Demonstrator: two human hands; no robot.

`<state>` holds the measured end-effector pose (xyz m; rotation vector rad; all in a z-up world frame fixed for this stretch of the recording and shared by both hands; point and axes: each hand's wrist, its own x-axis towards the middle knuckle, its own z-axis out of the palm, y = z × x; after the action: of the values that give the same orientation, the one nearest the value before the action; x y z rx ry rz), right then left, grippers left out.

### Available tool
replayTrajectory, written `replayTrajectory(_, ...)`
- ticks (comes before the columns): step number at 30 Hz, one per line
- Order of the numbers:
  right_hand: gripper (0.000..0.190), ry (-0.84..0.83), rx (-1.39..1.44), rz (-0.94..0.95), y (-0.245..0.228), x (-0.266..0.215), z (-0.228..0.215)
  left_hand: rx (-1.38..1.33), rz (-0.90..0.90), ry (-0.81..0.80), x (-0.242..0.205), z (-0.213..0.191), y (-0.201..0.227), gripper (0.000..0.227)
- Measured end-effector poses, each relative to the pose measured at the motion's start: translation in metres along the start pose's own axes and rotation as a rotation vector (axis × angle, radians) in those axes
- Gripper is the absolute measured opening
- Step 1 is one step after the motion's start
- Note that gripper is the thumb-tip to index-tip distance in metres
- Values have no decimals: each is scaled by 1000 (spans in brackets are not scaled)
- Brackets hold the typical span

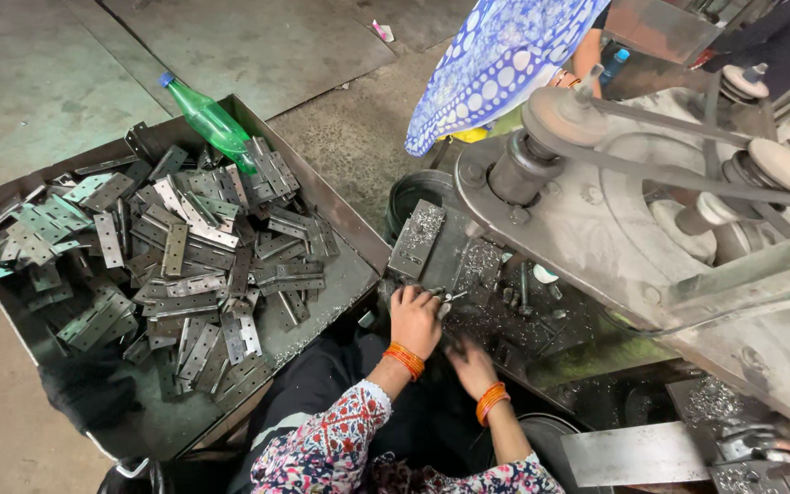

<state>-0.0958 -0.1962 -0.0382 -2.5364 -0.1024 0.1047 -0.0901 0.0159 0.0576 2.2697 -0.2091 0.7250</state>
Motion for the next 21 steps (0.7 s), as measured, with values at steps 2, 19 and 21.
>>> replayTrajectory(2,64,114,253,225,-6,12,-16,-160,-334,-88,-3,19,-4,22)
replayTrajectory(19,51,329,-371,-382,-97,73,-14,263,-79,-128,36,20,-45,50)
replayTrajectory(21,52,320,-432,-361,-96,73,-5,326,5,-198,24,26,-50,41)
